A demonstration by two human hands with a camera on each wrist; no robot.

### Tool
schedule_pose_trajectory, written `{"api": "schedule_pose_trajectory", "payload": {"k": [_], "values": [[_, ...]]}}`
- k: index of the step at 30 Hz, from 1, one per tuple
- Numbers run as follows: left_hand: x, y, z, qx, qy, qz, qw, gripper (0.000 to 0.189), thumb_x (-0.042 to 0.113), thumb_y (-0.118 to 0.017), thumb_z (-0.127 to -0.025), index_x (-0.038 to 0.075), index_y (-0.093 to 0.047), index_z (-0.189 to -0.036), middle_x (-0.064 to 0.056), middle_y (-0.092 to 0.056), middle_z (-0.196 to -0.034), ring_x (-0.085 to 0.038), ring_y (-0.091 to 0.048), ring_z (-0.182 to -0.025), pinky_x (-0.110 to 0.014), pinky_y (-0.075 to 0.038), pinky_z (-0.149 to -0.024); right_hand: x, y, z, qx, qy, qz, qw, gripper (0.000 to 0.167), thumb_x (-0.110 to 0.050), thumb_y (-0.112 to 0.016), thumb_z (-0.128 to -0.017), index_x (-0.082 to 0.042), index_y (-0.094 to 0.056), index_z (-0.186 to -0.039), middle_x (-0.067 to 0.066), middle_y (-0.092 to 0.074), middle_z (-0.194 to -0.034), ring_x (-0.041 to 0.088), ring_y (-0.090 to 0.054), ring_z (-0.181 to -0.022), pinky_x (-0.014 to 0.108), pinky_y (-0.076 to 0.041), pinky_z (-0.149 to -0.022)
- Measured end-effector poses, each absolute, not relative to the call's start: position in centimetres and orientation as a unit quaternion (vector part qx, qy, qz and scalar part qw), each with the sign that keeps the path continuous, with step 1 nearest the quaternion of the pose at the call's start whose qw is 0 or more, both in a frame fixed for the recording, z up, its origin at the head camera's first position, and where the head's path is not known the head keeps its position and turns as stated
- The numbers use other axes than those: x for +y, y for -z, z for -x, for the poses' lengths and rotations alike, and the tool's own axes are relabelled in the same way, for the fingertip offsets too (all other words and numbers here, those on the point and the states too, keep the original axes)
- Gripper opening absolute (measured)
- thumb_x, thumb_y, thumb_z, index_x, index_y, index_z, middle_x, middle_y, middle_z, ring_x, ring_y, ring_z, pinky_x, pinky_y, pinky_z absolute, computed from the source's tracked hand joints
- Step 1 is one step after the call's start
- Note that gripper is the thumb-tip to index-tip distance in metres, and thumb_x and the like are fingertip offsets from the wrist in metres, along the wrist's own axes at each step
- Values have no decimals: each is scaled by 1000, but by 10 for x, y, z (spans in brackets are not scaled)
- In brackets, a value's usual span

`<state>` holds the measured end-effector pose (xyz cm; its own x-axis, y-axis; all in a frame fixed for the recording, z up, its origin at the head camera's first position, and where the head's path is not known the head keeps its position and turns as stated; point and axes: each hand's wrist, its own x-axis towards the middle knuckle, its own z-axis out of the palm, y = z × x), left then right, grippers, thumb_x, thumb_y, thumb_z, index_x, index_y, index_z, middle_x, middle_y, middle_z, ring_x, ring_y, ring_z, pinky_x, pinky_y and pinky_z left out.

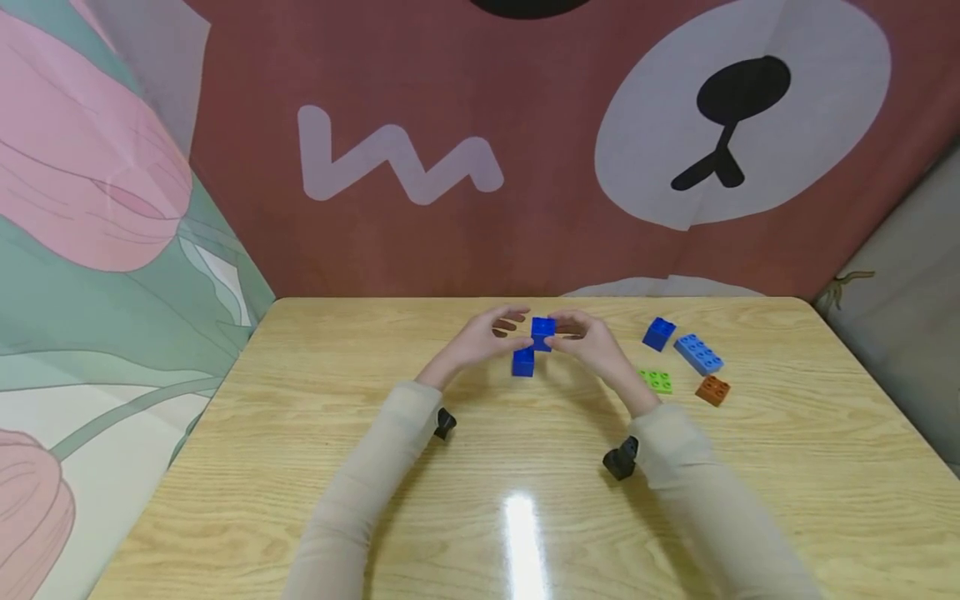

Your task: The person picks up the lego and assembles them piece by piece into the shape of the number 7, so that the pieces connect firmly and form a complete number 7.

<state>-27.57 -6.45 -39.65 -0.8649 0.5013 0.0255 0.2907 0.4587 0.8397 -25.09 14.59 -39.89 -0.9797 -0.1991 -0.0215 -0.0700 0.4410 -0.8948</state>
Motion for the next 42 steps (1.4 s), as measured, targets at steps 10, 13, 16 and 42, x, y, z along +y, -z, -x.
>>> {"api": "schedule_pose_trajectory", "payload": {"k": [10, 13, 16, 42], "values": [[-67, 398, 275, 844, -470, -231, 121, 52, 27, -66, -91, 8, -52, -136, -13, -57, -134, -28, -58, -119, -39, -48, -102, 136, 401, 250, 848, 519, 90, 61, 46, -14, -64, -91, -3, -51, -134, 22, -56, -133, 37, -55, -122, 47, -49, -100], [-68, 400, 275, 845, -471, -225, 115, 50, 24, -67, -90, 7, -53, -134, -14, -59, -132, -28, -59, -117, -38, -49, -101, 133, 403, 251, 847, 520, 90, 64, 46, -14, -64, -91, -3, -52, -134, 21, -57, -132, 36, -56, -121, 47, -49, -100], [-70, 402, 276, 846, -473, -219, 112, 47, 23, -67, -90, 7, -55, -133, -13, -60, -131, -28, -60, -116, -36, -50, -99, 130, 405, 251, 844, 524, 94, 68, 46, -14, -64, -92, -3, -52, -134, 21, -57, -132, 36, -56, -121, 46, -49, -100], [-77, 408, 277, 842, -479, -203, 145, 45, 26, -65, -92, 12, -54, -133, -11, -56, -134, -29, -58, -120, -38, -52, -96, 128, 413, 247, 835, 532, 110, 87, 49, -28, -55, -98, -5, -46, -140, 19, -50, -140, 36, -50, -126, 49, -46, -103]]}}
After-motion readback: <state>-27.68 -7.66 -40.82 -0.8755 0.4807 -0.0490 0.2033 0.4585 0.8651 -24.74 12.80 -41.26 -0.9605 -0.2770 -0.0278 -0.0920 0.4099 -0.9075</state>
